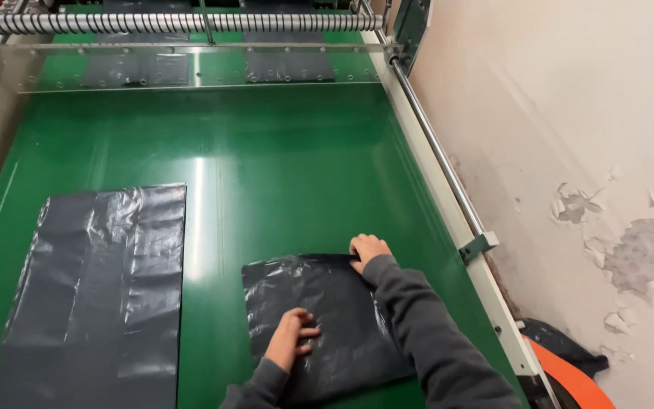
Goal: Folding plastic bags as they come off a production machine and placing them into a collection crate.
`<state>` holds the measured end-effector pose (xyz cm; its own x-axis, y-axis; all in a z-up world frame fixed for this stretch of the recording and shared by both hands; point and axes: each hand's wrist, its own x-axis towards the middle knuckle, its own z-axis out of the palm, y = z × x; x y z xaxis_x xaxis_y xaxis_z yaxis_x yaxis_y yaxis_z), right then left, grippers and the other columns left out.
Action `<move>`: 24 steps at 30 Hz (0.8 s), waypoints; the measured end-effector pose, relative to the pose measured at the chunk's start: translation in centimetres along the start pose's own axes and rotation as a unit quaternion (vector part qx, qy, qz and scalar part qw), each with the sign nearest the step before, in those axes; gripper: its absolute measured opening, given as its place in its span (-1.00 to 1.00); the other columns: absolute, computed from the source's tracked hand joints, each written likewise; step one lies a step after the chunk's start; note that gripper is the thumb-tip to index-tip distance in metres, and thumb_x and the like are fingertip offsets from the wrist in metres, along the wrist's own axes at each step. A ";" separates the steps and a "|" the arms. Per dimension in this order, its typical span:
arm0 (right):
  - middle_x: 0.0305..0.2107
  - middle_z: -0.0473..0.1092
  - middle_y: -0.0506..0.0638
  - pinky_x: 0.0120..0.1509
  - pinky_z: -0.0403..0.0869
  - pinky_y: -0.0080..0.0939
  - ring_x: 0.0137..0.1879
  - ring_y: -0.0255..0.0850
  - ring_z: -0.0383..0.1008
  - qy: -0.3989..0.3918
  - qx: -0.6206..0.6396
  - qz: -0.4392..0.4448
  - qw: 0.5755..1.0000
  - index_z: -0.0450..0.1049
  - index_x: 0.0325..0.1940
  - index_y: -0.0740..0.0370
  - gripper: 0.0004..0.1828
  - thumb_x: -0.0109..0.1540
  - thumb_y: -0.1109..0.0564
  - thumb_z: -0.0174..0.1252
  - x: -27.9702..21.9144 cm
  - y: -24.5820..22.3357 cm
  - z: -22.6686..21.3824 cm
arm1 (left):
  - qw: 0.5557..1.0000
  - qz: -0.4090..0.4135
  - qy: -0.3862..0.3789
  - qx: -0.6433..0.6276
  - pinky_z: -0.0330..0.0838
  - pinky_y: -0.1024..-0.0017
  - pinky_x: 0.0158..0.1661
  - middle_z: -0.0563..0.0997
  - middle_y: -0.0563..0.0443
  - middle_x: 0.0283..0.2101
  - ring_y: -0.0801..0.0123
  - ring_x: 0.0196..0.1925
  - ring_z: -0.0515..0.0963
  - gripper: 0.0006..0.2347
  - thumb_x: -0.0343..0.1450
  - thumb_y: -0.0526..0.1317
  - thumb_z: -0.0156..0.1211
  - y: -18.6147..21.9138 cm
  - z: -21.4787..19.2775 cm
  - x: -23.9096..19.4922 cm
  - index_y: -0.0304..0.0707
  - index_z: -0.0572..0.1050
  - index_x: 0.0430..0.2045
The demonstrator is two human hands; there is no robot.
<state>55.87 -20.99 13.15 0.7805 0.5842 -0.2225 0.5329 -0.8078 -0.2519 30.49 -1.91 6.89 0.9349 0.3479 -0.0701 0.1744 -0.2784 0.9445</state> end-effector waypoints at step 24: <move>0.21 0.35 0.19 0.46 0.15 0.22 0.45 0.22 0.17 0.257 0.113 -0.167 0.945 0.51 0.08 0.13 -0.46 0.03 -0.03 0.33 -21.0 -8.4 2.8 | 0.930 0.088 0.150 0.324 0.16 0.05 0.29 0.44 -0.12 0.26 -0.03 0.37 0.31 -0.53 0.30 -0.06 0.17 8.1 -2.2 -6.5 -0.20 0.40 0.10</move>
<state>34.06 -26.31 17.27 0.6675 0.6417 0.3777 0.7397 -0.5131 -0.4355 25.15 -4.44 15.70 0.8550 0.4528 0.2530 0.2668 -0.8022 0.5341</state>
